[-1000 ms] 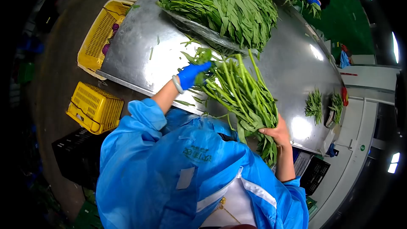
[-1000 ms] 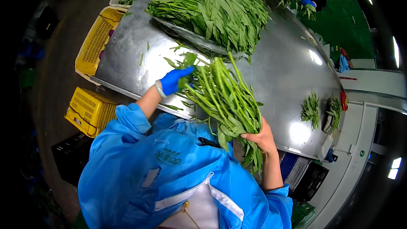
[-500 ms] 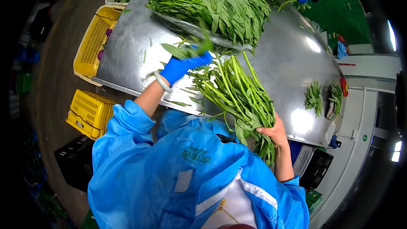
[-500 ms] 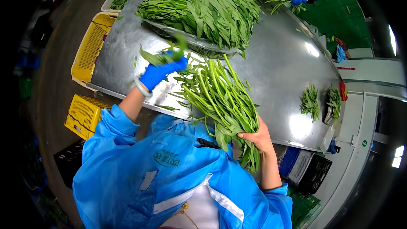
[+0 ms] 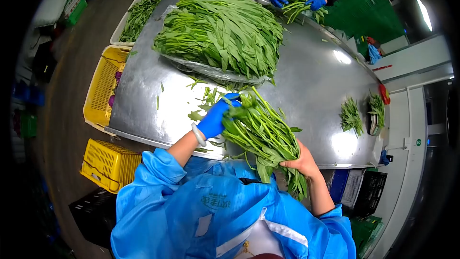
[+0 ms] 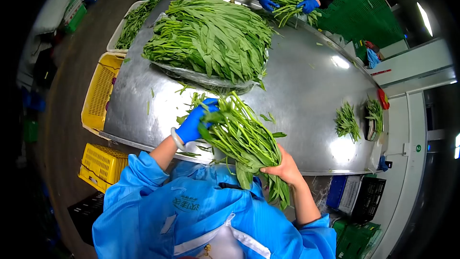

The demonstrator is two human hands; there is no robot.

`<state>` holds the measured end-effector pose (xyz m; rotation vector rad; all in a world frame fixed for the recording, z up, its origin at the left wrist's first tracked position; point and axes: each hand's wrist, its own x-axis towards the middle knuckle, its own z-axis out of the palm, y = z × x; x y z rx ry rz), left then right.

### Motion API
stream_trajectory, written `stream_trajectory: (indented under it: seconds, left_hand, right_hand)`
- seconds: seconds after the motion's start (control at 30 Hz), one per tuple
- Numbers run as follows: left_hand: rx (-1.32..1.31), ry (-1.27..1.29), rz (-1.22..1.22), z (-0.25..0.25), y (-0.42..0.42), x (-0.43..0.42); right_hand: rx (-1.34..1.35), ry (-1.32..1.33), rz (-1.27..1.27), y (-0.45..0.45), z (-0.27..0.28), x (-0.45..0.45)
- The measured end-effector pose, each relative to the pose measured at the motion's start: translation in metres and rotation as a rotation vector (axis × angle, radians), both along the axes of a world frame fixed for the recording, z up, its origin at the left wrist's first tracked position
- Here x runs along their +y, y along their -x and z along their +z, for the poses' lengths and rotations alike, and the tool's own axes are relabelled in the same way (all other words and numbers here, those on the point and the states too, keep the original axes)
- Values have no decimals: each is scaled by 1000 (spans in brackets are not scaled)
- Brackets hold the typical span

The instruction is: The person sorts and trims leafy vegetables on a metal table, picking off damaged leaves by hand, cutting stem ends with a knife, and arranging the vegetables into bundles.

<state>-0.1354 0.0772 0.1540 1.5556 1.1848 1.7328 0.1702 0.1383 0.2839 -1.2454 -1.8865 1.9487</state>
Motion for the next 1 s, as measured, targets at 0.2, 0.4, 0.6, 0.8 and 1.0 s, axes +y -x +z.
stream_trajectory:
  seconds: [0.2, 0.4, 0.6, 0.8, 1.0]
  left_hand:
    - [-1099, 628, -143, 9, 30, -10]
    - [-1270, 507, 40, 7, 41, -25]
    - [-843, 693, -334, 55, -9, -25]
    - [-1356, 679, -133, 31, -5, -33]
    - [-1563, 414, -331, 23, 13, -39]
  right_hand:
    - [-75, -49, 22, -3, 2, 6]
    - [-112, -204, 85, 6, 12, 8]
    - [-147, -262, 156, 23, 12, 11]
    - [-211, -270, 194, 23, 8, 14]
    - [-323, -357, 239, 31, 16, 9]
